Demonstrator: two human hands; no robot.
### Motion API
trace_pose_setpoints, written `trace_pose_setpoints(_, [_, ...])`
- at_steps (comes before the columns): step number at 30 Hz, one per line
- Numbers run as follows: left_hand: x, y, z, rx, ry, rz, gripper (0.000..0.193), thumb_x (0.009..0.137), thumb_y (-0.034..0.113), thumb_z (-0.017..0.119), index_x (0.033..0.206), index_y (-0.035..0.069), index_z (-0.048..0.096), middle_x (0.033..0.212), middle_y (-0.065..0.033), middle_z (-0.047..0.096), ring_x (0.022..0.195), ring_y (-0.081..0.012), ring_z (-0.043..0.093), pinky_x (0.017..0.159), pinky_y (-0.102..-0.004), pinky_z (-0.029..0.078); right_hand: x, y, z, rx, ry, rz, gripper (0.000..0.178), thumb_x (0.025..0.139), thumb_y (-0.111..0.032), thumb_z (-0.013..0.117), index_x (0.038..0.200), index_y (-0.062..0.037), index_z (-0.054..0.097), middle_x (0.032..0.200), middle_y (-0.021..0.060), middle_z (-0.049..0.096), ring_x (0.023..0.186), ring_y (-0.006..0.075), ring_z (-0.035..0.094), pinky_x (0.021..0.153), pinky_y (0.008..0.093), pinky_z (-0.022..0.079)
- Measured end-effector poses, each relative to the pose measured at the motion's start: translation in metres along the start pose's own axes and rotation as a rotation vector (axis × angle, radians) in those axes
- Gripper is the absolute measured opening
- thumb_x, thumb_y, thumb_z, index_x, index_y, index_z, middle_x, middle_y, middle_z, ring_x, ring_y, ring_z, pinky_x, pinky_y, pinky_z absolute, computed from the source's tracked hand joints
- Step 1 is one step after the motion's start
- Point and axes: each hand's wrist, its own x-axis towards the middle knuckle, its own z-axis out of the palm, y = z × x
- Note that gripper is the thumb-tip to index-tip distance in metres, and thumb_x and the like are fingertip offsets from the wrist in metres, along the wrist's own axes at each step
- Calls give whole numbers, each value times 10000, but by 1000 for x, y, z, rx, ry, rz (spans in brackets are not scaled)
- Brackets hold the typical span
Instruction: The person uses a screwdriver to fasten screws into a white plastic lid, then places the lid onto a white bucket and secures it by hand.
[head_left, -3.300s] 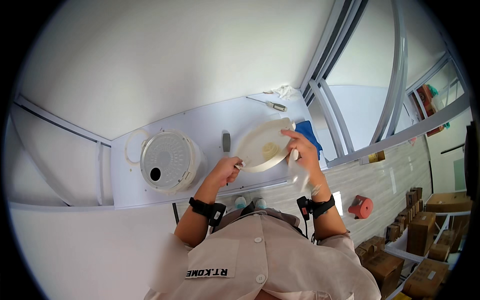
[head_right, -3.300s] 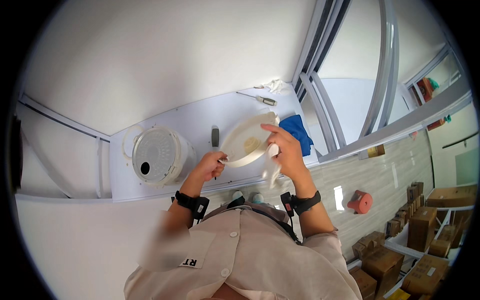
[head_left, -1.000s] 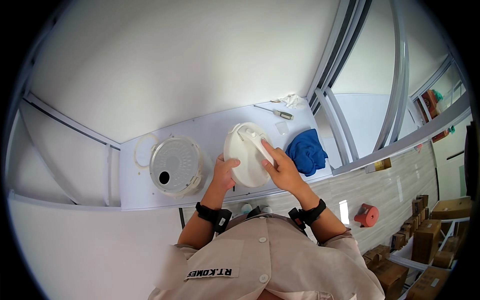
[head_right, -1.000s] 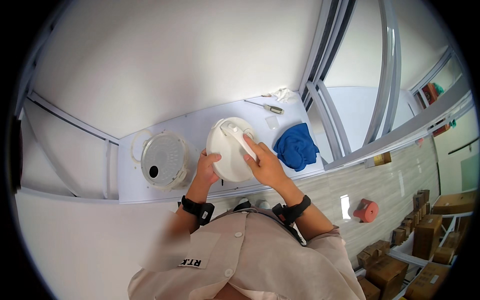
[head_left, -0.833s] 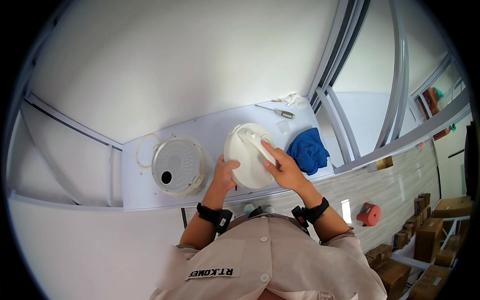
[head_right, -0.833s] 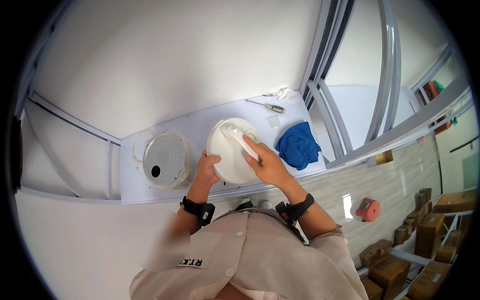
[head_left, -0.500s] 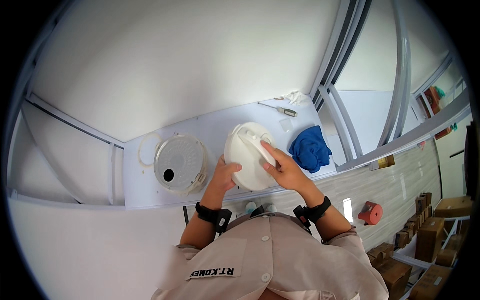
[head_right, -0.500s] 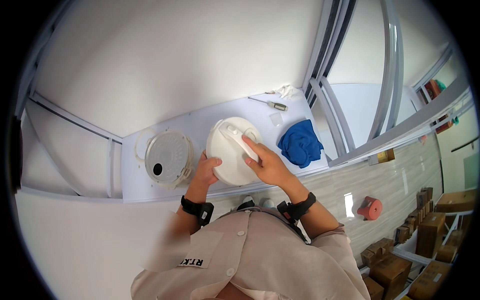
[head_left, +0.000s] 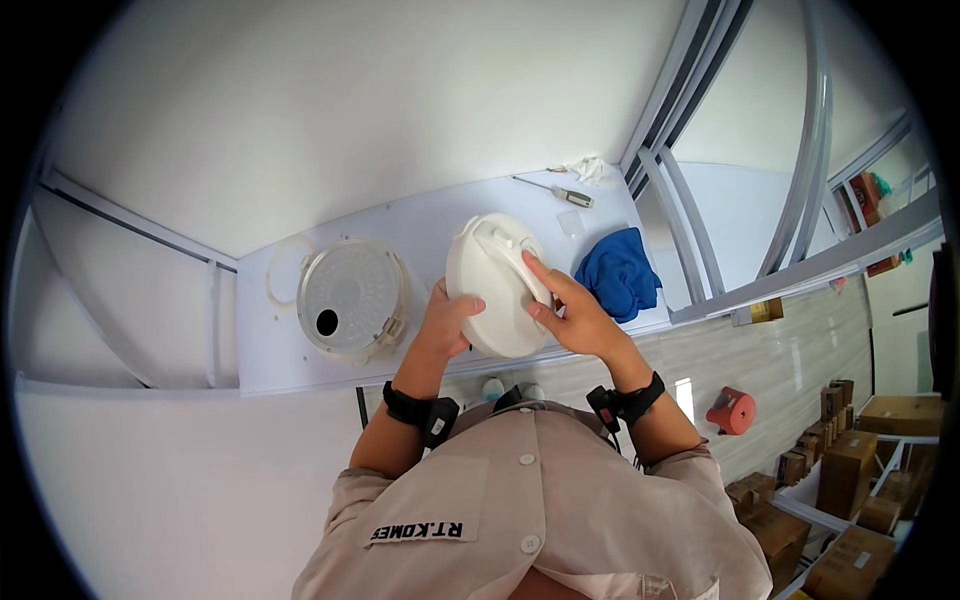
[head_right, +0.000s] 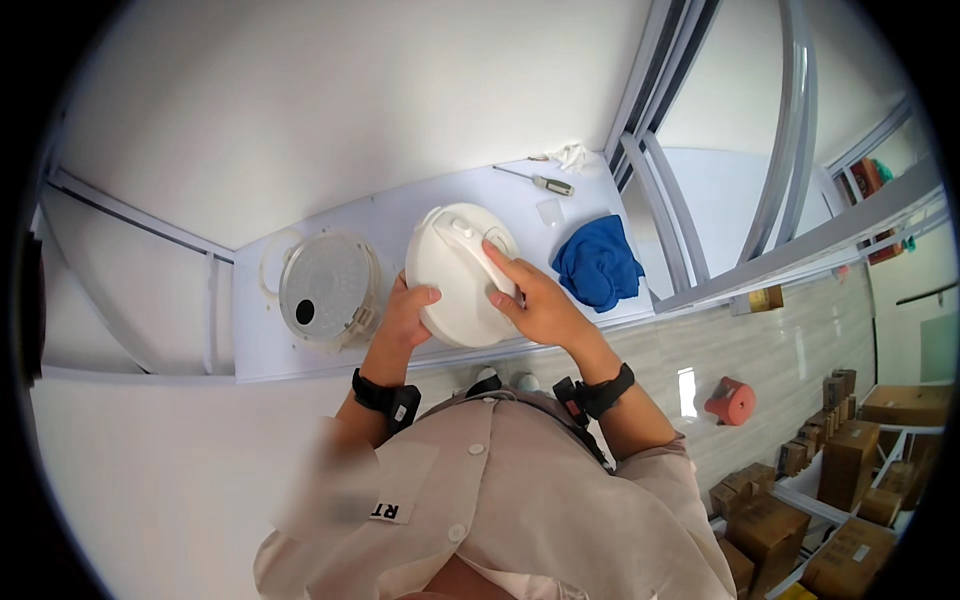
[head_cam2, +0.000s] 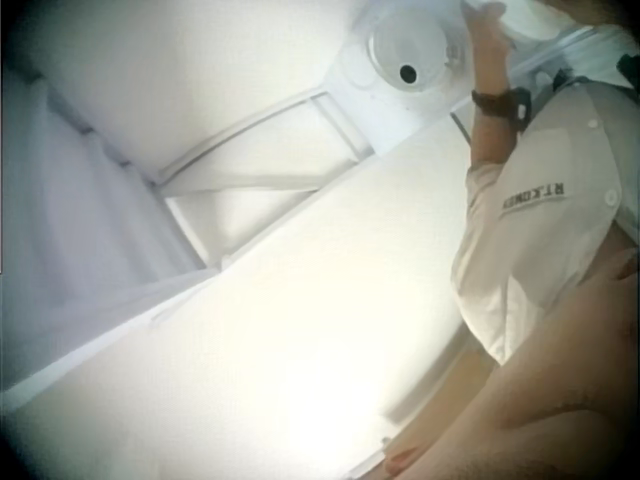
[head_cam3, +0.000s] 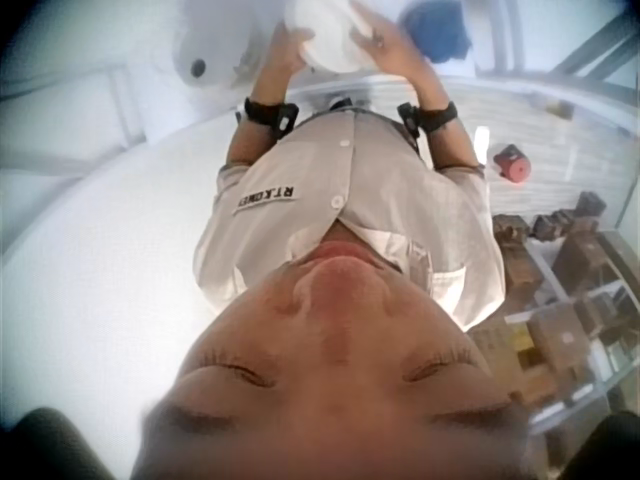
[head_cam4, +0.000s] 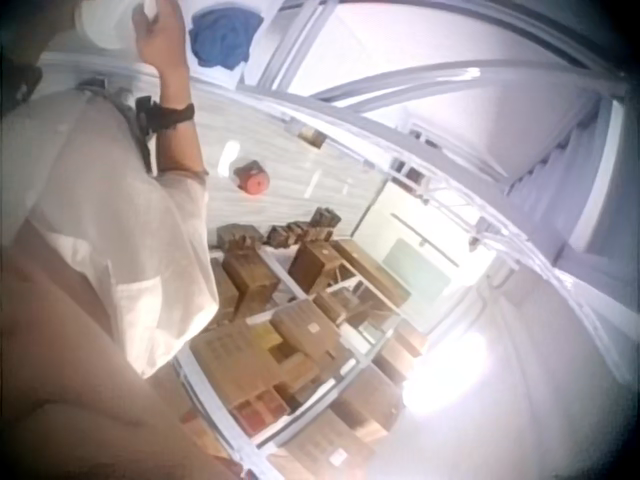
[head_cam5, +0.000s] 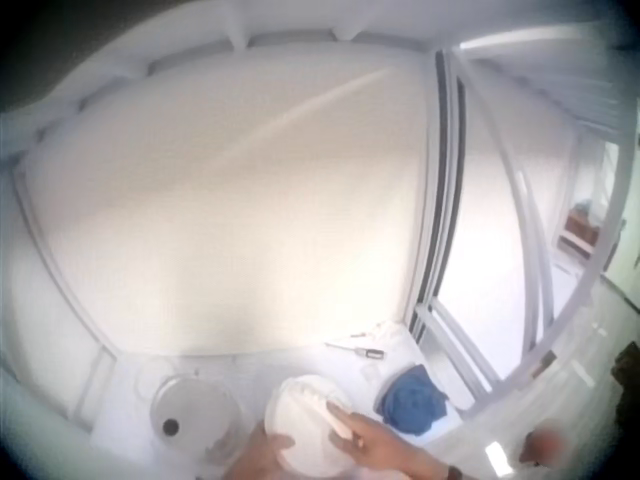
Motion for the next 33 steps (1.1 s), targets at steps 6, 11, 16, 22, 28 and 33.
trace_pose_setpoints(6, [-2, -1, 5, -32, 12, 11, 621, 793, -1, 644, 1404, -74, 554, 1296, -209, 685, 1158, -345, 710, 1023, -489, 599, 0, -2, -3, 7, -30, 98, 801, 954, -102, 765, 1656, -247, 406, 1142, 118, 663, 853, 200, 588, 744, 299, 517])
trace_pose_setpoints(11, [-3, 0, 10, -61, 40, 20, 568, 779, -31, 629, 1345, -70, 603, 1233, -182, 714, 1092, -318, 734, 972, -472, 621, 0, -2, 1, 31, -1, 89, 820, 938, -142, 799, 1652, -252, 411, 1228, 139, 691, 901, 211, 627, 722, 296, 536])
trace_pose_setpoints(16, [1, 0, -6, -9, 0, 8, 656, 788, 43, 653, 1421, -90, 539, 1322, -239, 671, 1179, -377, 702, 1028, -509, 597, 1, -7, -3, -55, -35, 59, 794, 963, -195, 780, 1657, -245, 399, 1277, 157, 691, 926, 228, 643, 741, 308, 545])
trace_pose_setpoints(22, [4, -1, -5, -182, -31, 22, 618, 807, 75, 671, 1400, -73, 578, 1278, -220, 701, 1123, -351, 724, 983, -484, 617, 4, 18, -6, 52, -85, -82, 713, 1050, -214, 678, 1678, -167, 345, 1323, 136, 609, 1076, 225, 595, 924, 324, 492])
trace_pose_setpoints(28, [-1, -6, -23, -240, -47, -2, 722, 821, 149, 631, 1491, -79, 486, 1402, -256, 637, 1248, -397, 665, 1086, -516, 555, -1, 5, -12, 117, -64, 266, 764, 1041, -355, 690, 1669, -95, 341, 1229, 119, 584, 1097, 237, 561, 1033, 318, 443])
trace_pose_setpoints(33, [1, -8, -14, -238, -55, 86, 746, 809, 145, 636, 1506, -64, 471, 1415, -254, 629, 1280, -407, 643, 1112, -527, 535, -8, 72, 21, -268, 410, 515, 1118, 902, -659, 763, 1673, -32, 252, 1323, 194, 586, 1149, 250, 600, 1015, 374, 506])
